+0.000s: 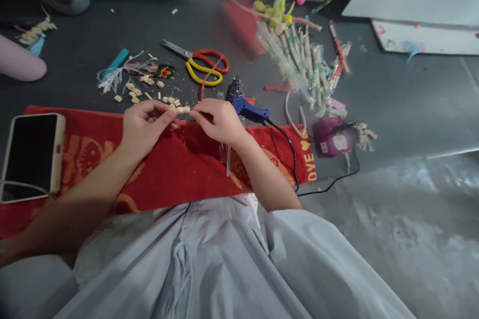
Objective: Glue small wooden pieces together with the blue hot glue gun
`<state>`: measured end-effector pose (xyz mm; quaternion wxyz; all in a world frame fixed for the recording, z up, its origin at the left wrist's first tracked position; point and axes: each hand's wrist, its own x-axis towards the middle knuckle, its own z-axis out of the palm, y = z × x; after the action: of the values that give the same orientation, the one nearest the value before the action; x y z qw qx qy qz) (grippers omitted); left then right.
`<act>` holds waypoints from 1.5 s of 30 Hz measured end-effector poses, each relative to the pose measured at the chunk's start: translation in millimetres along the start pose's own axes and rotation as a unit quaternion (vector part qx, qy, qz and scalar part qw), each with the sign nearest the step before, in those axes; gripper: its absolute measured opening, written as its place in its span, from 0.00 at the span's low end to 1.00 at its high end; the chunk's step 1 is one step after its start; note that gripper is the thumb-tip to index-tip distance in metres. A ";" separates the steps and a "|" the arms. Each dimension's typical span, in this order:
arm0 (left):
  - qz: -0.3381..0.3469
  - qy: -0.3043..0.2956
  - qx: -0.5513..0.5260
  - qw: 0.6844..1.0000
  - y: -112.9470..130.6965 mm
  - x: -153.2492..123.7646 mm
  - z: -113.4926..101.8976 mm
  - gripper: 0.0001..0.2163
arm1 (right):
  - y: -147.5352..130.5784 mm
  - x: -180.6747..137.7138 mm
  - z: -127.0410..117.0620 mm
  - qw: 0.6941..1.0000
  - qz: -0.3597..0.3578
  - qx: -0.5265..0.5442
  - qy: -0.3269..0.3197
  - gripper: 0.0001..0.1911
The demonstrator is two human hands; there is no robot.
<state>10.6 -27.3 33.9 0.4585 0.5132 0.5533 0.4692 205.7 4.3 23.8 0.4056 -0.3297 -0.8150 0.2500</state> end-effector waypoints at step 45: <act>0.009 0.006 0.012 1.000 -10.5 1.7 2.8 0.10 | 2.2 0.1 -9.6 0.988 0.059 -0.014 0.142 0.23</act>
<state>11.9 -25.7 23.1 0.4449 0.5208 0.5568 0.4699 214.4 7.2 27.6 0.4969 -0.4148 -0.7319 0.2130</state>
